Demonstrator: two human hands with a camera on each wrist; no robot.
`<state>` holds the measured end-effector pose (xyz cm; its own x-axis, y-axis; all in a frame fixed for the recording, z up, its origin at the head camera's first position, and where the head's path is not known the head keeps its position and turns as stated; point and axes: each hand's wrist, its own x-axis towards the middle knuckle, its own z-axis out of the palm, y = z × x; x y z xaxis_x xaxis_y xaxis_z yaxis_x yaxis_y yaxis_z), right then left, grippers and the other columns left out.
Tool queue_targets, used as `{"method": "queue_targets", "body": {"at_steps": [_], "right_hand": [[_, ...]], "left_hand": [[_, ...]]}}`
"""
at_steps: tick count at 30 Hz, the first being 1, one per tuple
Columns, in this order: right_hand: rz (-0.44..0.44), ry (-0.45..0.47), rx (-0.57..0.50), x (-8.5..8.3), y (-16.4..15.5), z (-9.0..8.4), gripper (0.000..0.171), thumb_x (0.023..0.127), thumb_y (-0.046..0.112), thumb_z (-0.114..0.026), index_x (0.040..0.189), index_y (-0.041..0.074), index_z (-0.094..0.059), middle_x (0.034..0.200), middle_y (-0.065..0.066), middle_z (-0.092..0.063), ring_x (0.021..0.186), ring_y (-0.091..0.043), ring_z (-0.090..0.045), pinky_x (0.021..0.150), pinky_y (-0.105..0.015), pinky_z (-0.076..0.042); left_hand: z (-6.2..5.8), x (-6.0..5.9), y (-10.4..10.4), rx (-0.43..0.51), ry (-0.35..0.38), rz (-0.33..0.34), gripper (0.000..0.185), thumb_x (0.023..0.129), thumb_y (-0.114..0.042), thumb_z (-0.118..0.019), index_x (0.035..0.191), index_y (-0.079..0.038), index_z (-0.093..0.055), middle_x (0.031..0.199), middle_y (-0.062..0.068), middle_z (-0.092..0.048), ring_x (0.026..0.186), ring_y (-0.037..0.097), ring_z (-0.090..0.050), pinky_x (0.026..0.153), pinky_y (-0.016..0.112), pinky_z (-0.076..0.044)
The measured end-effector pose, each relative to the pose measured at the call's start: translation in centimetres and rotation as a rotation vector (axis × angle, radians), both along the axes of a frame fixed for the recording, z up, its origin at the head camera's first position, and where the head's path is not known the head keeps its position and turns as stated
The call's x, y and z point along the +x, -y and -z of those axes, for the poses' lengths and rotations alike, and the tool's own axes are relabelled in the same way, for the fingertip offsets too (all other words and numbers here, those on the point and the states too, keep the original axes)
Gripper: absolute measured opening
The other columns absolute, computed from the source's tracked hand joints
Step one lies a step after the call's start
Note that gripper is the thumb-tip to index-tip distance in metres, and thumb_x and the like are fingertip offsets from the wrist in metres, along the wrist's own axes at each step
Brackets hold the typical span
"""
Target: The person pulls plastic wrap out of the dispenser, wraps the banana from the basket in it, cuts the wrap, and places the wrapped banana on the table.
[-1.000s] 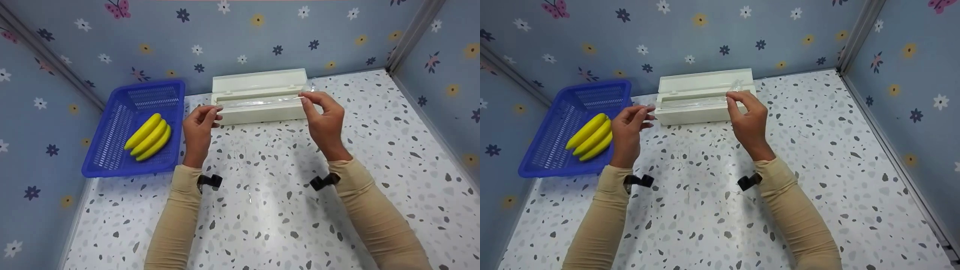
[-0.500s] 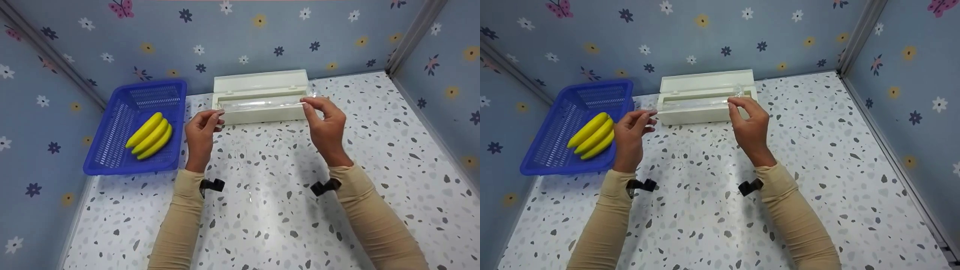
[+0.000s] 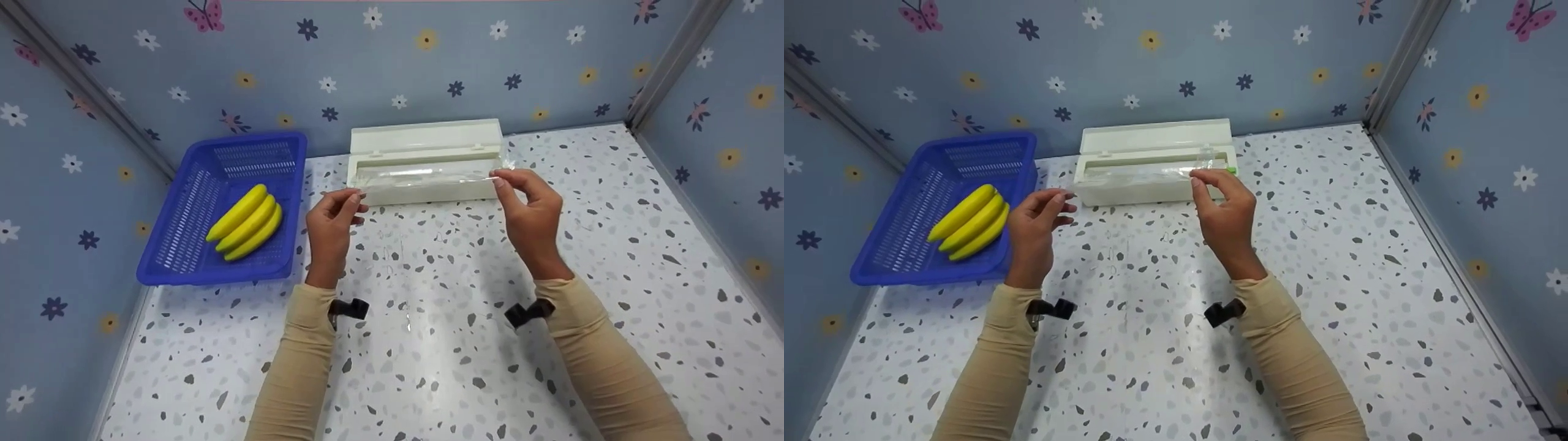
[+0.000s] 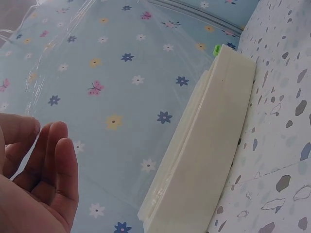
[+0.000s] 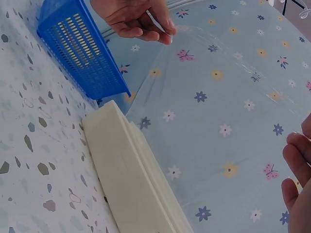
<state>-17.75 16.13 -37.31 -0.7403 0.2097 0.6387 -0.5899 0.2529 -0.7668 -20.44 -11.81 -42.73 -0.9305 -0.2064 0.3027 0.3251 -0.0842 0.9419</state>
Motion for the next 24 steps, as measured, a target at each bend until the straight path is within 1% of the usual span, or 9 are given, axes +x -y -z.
{"method": "queue_targets", "body": {"at_steps": [6, 10, 14, 18, 24], "right_hand": [[0.007, 0.0, 0.008, -0.01, -0.13, 0.44, 0.012, 0.092, -0.007, -0.065, 0.101, -0.01, -0.072, 0.099, -0.017, -0.072, 0.099, -0.021, -0.067, 0.094, -0.033, -0.05], [0.005, 0.001, 0.014, 0.1, -0.02, 0.49, 0.013, 0.092, -0.007, -0.065, 0.102, -0.01, -0.072, 0.099, -0.016, -0.072, 0.099, -0.021, -0.066, 0.095, -0.033, -0.05], [0.002, -0.015, 0.013, 0.29, 0.2, 0.21, 0.013, 0.092, -0.008, -0.064, 0.102, -0.011, -0.071, 0.099, -0.017, -0.072, 0.1, -0.021, -0.067, 0.095, -0.034, -0.05], [0.002, -0.037, 0.015, 0.47, 0.2, 0.12, 0.013, 0.091, -0.011, -0.063, 0.101, -0.013, -0.07, 0.099, -0.02, -0.071, 0.099, -0.022, -0.067, 0.094, -0.034, -0.051], [0.009, -0.055, 0.027, 0.77, 0.14, 0.35, 0.013, 0.091, -0.013, -0.062, 0.101, -0.014, -0.07, 0.098, -0.024, -0.07, 0.098, -0.022, -0.067, 0.091, -0.032, -0.051]], "left_hand": [[0.2, 0.02, 0.09, 0.002, -0.016, 0.009, 0.017, 0.097, -0.012, -0.068, 0.105, 0.002, -0.072, 0.095, 0.014, -0.069, 0.082, 0.028, -0.067, 0.071, 0.037, -0.057], [0.24, 0.15, 0.25, 0.004, -0.01, 0.011, 0.018, 0.097, -0.01, -0.067, 0.106, 0.005, -0.07, 0.094, 0.013, -0.069, 0.082, 0.026, -0.067, 0.071, 0.037, -0.058], [-0.06, 0.25, 0.45, -0.006, -0.009, 0.014, 0.021, 0.098, -0.01, -0.066, 0.108, 0.008, -0.069, 0.095, 0.014, -0.068, 0.083, 0.028, -0.067, 0.072, 0.038, -0.058], [-0.4, 0.02, 0.42, -0.015, -0.013, 0.02, 0.022, 0.098, -0.01, -0.066, 0.108, 0.009, -0.068, 0.098, 0.018, -0.068, 0.084, 0.031, -0.067, 0.072, 0.039, -0.058], [-0.67, 0.21, 0.19, 0.004, -0.009, 0.027, 0.022, 0.098, -0.009, -0.066, 0.108, 0.009, -0.068, 0.1, 0.02, -0.068, 0.083, 0.027, -0.067, 0.072, 0.036, -0.058]]}}
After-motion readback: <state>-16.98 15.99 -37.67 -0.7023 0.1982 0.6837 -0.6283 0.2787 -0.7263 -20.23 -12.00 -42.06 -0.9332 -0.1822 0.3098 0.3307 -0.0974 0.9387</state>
